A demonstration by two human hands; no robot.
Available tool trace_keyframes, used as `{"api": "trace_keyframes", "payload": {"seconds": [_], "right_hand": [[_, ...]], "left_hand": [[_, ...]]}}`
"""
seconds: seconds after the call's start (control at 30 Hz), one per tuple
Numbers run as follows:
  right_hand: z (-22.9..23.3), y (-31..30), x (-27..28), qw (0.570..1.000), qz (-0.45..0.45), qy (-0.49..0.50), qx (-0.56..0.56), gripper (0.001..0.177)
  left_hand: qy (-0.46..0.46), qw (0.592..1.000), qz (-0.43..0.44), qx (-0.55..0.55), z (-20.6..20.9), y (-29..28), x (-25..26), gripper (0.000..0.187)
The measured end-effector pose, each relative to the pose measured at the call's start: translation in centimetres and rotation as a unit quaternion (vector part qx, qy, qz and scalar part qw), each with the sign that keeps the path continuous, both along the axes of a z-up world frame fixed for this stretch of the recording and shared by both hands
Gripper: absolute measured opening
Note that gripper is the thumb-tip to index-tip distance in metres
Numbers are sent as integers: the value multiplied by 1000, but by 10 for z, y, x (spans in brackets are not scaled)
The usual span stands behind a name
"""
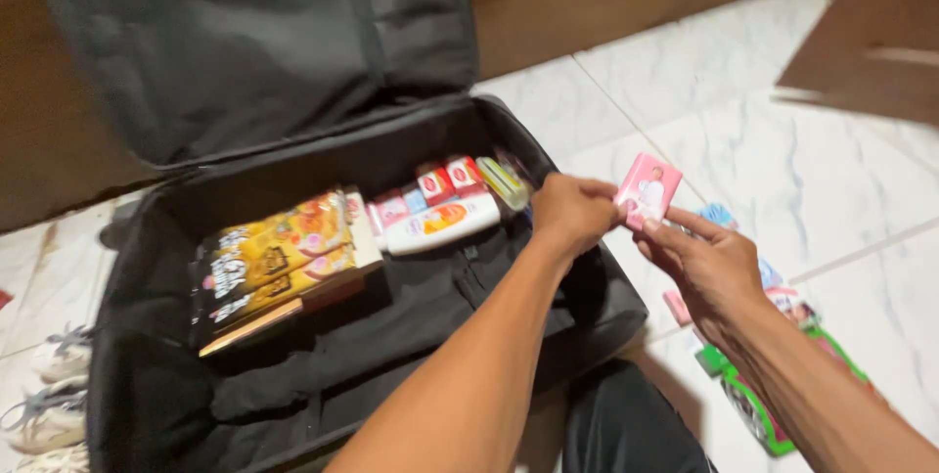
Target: Packing soap, food, and toiletries into a black suitcase on the floor.
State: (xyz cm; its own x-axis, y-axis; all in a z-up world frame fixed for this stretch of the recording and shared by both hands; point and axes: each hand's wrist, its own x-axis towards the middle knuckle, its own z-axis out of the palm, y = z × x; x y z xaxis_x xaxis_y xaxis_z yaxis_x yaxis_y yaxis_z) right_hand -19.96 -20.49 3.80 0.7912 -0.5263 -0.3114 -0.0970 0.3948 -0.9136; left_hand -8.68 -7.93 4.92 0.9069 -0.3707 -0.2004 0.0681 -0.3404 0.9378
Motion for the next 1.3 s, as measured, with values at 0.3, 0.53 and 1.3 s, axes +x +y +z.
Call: {"api": "trace_keyframes", "payload": {"seconds": [0.3,0.53,1.3], "right_hand": [[-24,-32,0,992,-102,75,27,37],[-92,-59,-7,990,-76,113,18,30],[-154,-95,-22,737,228,408,-489,37]], "left_hand": [[41,994,-45,87,-35,-70,8,37],[102,980,-57,163,-71,-110,17,29],[130,953,-74,264,-152,-165,17,20]]}}
